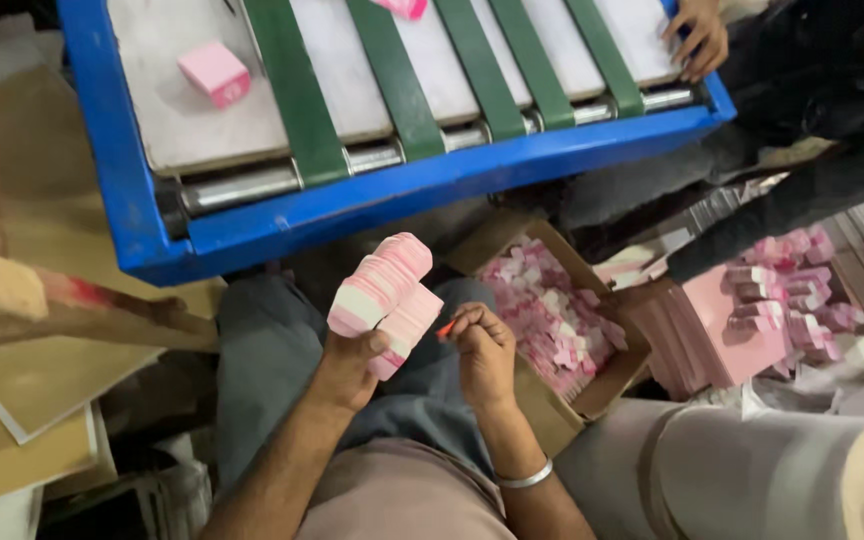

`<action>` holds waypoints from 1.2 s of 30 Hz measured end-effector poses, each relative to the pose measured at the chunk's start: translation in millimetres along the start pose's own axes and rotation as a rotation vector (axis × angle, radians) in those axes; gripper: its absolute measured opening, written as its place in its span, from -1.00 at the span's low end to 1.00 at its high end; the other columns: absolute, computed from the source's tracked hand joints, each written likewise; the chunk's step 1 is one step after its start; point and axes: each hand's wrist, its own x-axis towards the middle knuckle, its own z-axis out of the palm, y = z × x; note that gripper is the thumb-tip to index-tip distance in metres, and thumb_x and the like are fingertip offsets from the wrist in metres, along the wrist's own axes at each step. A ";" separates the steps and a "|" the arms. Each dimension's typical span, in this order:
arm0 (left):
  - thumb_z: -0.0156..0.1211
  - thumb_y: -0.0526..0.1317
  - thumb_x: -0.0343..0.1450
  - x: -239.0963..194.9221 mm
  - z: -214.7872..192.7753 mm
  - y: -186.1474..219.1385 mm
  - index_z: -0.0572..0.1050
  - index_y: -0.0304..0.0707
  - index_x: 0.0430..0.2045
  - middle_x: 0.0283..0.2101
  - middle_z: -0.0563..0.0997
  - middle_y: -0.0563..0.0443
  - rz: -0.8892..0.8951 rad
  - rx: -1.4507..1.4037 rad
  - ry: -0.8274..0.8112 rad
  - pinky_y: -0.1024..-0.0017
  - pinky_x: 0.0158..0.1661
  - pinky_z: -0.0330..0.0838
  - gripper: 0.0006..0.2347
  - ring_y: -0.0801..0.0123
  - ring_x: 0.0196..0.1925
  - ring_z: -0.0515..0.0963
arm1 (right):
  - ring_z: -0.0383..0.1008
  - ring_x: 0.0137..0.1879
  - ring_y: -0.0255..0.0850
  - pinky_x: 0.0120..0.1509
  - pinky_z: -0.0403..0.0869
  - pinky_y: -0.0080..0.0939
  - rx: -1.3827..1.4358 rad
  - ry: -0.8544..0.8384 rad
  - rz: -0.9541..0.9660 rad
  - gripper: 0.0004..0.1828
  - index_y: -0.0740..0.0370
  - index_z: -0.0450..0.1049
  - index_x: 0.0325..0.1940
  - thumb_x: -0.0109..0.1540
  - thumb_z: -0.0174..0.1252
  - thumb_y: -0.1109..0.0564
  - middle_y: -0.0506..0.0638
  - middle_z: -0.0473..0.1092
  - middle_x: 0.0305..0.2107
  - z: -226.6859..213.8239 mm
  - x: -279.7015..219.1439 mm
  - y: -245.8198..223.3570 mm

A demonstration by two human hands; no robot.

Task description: The person gathers pink and white paper sheets from a conveyor belt, aligns them into stacks, and secures each bundle with an orange rubber band. The person places the finished bundles into a cardboard box below the conveyor.

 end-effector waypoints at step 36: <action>0.60 -0.19 0.19 -36.3 34.7 -26.2 0.28 -0.39 0.22 0.18 0.40 -0.08 0.126 0.683 0.027 0.31 0.24 0.43 -0.27 0.29 0.26 0.45 | 0.51 0.19 0.03 0.35 0.47 0.02 0.161 -0.216 -0.001 -0.03 0.52 0.22 0.38 0.09 0.44 -0.10 0.27 0.44 0.09 55.3 -44.1 -44.9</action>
